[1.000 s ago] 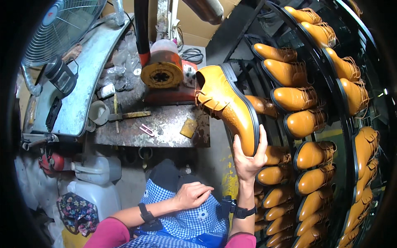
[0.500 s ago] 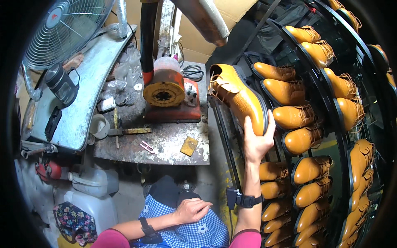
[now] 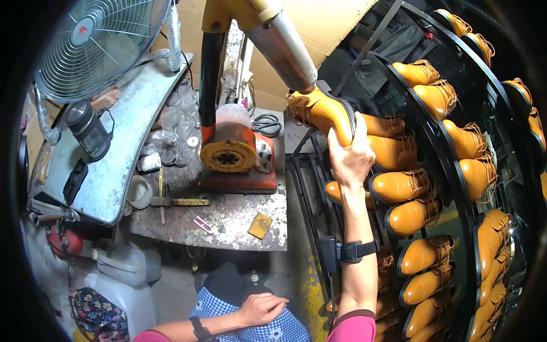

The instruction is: Moving a rack of shoes and using a heat gun to finish or inspect individual shoes.

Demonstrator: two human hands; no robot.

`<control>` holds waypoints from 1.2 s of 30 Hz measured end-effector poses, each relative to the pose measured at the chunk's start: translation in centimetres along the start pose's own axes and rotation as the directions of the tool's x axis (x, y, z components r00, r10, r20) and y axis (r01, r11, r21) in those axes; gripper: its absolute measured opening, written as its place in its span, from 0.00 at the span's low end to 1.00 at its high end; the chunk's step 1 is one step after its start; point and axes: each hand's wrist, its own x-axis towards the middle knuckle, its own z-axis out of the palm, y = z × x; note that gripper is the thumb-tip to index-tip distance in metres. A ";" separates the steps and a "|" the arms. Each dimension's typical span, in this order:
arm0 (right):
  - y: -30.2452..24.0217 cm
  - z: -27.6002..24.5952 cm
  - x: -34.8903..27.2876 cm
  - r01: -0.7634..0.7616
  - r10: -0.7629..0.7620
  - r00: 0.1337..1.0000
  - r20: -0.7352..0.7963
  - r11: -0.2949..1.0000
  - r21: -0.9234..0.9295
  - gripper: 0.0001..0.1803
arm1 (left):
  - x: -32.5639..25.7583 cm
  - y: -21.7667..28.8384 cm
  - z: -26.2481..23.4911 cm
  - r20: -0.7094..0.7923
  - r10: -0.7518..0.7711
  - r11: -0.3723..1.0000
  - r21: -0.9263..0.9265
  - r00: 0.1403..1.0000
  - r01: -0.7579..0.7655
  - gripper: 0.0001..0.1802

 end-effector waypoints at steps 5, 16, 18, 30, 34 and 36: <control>-0.6 1.1 0.6 -0.006 0.007 0.999 -0.036 1.000 0.025 0.33 | -0.1 -0.2 0.0 -0.006 0.003 1.000 -0.006 1.000 -0.003 0.06; 7.0 2.7 -1.2 -0.566 0.587 0.783 0.204 0.538 0.625 0.28 | 0.1 -0.1 0.4 -0.013 0.038 0.999 -0.037 0.999 -0.038 0.06; 1.9 2.1 -1.5 -0.801 0.666 0.399 0.630 -0.082 0.593 0.23 | -0.3 -0.7 -0.2 -0.041 0.000 1.000 -0.003 0.999 0.000 0.06; 1.0 2.2 -0.7 -0.575 0.599 0.191 0.778 -0.574 0.583 0.22 | -0.3 -0.4 0.1 -0.050 -0.006 1.000 -0.021 0.999 0.005 0.06; 0.2 2.8 -0.1 -0.550 0.600 0.177 0.780 -0.597 0.584 0.21 | -0.3 -0.3 0.1 -0.050 -0.006 1.000 -0.020 0.999 0.005 0.06; 0.3 2.9 0.0 -0.538 0.592 0.189 0.784 -0.605 0.587 0.21 | -0.3 -0.3 0.2 -0.049 -0.003 1.000 -0.011 0.999 0.002 0.06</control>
